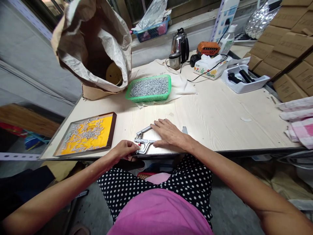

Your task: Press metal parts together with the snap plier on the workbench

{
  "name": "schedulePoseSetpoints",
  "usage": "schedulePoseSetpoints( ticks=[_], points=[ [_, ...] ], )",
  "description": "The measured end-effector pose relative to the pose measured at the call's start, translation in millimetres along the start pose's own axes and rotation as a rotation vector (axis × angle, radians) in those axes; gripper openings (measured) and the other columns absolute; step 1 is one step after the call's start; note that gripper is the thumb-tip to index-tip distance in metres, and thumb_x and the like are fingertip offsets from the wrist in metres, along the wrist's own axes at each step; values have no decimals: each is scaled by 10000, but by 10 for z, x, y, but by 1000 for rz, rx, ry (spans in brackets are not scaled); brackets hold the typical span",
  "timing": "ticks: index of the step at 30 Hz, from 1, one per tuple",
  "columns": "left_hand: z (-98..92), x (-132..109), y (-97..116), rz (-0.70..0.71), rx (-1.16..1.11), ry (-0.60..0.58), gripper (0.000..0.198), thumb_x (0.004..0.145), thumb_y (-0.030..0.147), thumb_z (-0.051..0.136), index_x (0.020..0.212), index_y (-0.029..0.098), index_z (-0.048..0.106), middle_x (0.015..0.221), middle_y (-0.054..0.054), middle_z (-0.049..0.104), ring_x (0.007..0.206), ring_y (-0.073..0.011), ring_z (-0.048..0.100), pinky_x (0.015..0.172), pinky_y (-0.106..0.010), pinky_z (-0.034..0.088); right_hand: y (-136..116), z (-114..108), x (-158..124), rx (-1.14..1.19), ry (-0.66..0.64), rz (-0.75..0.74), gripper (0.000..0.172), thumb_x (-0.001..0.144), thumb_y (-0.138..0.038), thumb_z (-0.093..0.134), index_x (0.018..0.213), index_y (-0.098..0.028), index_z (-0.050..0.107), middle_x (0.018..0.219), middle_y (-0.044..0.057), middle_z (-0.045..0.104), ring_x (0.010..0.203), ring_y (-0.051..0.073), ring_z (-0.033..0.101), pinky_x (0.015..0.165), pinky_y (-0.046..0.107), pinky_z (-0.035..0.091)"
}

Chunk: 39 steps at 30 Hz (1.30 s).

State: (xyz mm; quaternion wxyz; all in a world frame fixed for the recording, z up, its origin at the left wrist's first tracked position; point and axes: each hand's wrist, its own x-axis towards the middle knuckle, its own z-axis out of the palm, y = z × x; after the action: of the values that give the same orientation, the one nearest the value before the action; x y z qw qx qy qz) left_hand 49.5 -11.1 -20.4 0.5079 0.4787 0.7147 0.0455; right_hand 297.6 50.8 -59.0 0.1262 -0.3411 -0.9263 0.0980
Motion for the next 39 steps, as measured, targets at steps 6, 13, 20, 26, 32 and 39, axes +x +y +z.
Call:
schedulePoseSetpoints(
  ticks=[6, 13, 20, 26, 32, 39],
  points=[
    [15, 3, -11, 6, -13, 17, 357, 741, 487, 678, 663, 156, 566, 489, 53, 486, 415, -78, 436, 408, -190, 343, -115, -94, -3, 73, 11, -1, 711, 839, -442, 690, 1422, -142, 414, 1257, 145, 588, 1121, 290, 501, 988, 473, 373],
    [7, -43, -16, 13, 91, 59, 312, 826, 450, 614, 711, 160, 608, 549, 15, 544, 507, -140, 547, 490, -231, 410, -286, -184, -30, 118, 5, 51, 534, 862, -279, 673, 1347, -155, 487, 1124, 116, 614, 1010, 247, 516, 866, 384, 429],
    [151, -142, 120, 561, 646, 464, 276, 894, 398, 603, 1080, 196, 635, 1053, -78, 638, 1023, -240, 573, 826, -322, 474, -293, -84, -40, 100, 44, 57, 571, 854, -263, 670, 1377, -176, 460, 1135, 117, 621, 1015, 254, 527, 876, 411, 443],
    [257, 227, 435, 931, 812, 196, 585, 847, 368, 675, 1344, 150, 457, 1387, -145, 504, 1217, -284, 457, 1023, -431, 402, -192, -73, -74, 191, 37, 62, 762, 845, -301, 655, 1494, -169, 279, 1257, 141, 585, 1132, 270, 510, 931, 444, 438],
    [202, 282, 576, 927, 916, 146, 538, 867, 398, 643, 1293, 102, 500, 1227, -139, 579, 1074, -274, 488, 931, -383, 425, -184, -220, -166, 52, -91, 185, 607, 798, -366, 692, 1326, -146, 490, 1213, 163, 578, 1097, 306, 511, 871, 445, 455],
    [240, 308, 626, 961, 857, 125, 370, 898, 447, 610, 1087, 131, 649, 978, -88, 604, 930, -237, 504, 811, -344, 427, -343, -297, -36, -165, -177, 213, 223, 846, -329, 685, 969, -146, 652, 945, 111, 644, 911, 260, 561, 767, 369, 448]
  ],
)
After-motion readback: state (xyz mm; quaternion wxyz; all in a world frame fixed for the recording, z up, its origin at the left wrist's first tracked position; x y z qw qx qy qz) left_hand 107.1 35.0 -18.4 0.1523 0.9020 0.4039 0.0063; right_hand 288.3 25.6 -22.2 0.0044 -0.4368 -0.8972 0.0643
